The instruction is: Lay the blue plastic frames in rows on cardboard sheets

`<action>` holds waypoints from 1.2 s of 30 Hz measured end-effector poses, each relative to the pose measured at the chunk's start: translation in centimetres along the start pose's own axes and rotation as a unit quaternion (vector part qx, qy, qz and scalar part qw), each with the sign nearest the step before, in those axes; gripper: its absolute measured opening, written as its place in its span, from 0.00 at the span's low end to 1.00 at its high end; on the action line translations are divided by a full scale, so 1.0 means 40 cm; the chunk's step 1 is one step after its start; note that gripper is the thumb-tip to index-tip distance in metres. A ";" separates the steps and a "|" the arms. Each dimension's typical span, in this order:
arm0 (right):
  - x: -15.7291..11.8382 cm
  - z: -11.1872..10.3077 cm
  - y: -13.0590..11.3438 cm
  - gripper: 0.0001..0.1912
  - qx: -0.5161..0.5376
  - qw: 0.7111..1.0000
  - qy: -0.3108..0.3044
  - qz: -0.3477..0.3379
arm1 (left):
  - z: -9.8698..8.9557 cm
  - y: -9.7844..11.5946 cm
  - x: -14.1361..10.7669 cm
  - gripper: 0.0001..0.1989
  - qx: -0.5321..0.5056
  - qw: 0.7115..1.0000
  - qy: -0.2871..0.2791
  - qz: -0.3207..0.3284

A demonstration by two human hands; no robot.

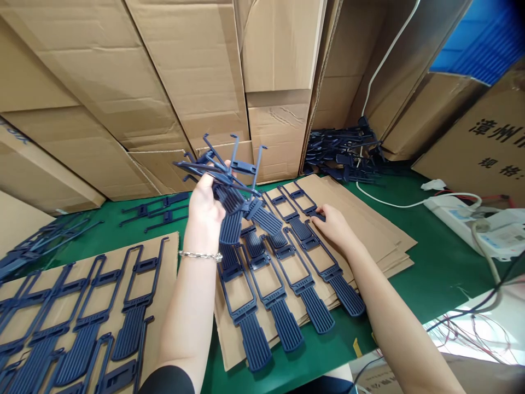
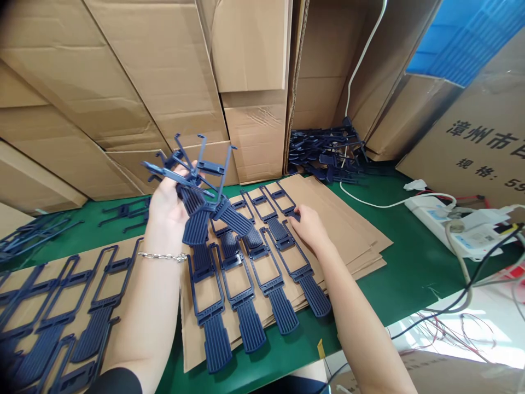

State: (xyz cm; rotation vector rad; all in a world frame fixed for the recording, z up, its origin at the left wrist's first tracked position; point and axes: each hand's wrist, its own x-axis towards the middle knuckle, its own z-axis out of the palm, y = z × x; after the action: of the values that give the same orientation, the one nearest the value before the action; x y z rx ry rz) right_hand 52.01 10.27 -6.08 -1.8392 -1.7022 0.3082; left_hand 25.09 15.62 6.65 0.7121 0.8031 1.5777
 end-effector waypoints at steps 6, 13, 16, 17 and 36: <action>0.009 -0.044 -0.033 0.08 0.016 0.999 0.036 -0.013 | 0.034 -0.032 -0.034 0.13 0.018 0.995 -0.041 -0.088; -0.028 -0.147 -0.268 0.16 0.235 0.966 0.030 -0.103 | 0.028 -0.032 -0.032 0.13 0.003 0.995 -0.069 -0.074; -0.060 -0.180 -0.376 0.24 0.264 0.942 -0.014 -0.207 | 0.038 -0.028 -0.037 0.11 0.002 0.995 -0.068 -0.076; -0.066 -0.185 -0.406 0.27 0.237 0.944 -0.017 -0.229 | 0.044 -0.027 -0.039 0.11 -0.001 0.995 -0.072 -0.076; 0.034 -0.129 -0.497 0.11 0.190 0.973 0.070 -0.109 | 0.051 -0.009 -0.065 0.10 -0.104 0.969 -0.103 -0.200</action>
State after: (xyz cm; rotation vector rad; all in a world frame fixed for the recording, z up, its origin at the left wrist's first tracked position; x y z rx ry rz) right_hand 38.72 10.00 9.65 -1.3519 -1.6004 0.3731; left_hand 27.30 13.32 7.50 0.5127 0.5732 1.1797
